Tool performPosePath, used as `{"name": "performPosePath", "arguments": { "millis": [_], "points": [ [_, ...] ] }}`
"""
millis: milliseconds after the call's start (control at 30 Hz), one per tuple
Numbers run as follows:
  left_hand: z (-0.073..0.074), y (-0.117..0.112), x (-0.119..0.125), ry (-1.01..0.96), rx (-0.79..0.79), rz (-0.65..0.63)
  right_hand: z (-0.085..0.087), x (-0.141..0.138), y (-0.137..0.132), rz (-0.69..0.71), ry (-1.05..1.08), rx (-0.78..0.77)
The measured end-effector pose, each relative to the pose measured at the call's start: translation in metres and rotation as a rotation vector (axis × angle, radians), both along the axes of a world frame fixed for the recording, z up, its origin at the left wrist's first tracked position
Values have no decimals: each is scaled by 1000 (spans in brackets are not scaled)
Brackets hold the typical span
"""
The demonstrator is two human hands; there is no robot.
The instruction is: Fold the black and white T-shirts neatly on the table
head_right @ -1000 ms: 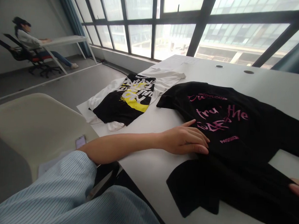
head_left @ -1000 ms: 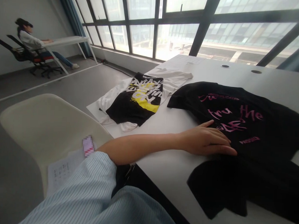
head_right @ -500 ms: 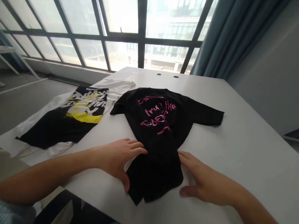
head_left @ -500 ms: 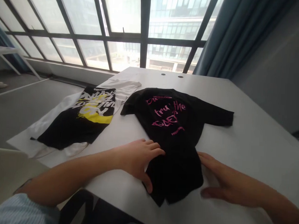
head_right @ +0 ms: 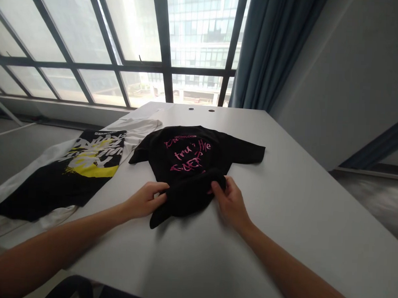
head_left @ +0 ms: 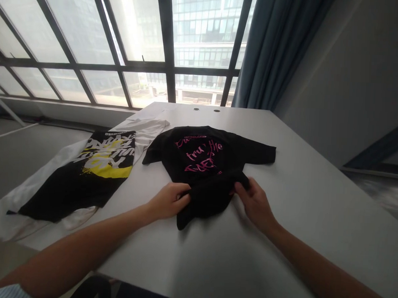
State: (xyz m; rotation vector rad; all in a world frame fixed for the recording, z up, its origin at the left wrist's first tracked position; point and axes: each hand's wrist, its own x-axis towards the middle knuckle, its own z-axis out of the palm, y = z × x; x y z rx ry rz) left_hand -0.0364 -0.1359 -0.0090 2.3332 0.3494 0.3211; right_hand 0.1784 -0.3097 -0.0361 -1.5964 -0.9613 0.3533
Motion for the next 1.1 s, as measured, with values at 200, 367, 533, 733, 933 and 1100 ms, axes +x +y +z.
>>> {"name": "performPosePath", "arguments": {
  "millis": [200, 367, 533, 733, 933, 1100],
  "points": [
    [-2, 19, -2, -183, 62, 124, -1, 1, -8, 324, -315, -215],
    [-12, 27, 20, -297, -62, -100, -26, -8, 20, 344, -620, -128],
    [-11, 61, 27, -498, -660, 112, -7, 32, 35, 438, -687, -137],
    [24, 108, -37, -585, -781, 112, 57, 98, -38, 448, -488, -305],
    [52, 124, -81, 71, -832, -320, 77, 147, -109, 379, -228, -566],
    [53, 147, -50, 361, -463, -192, 68, 176, -103, 396, -138, -825]
  ]
}}
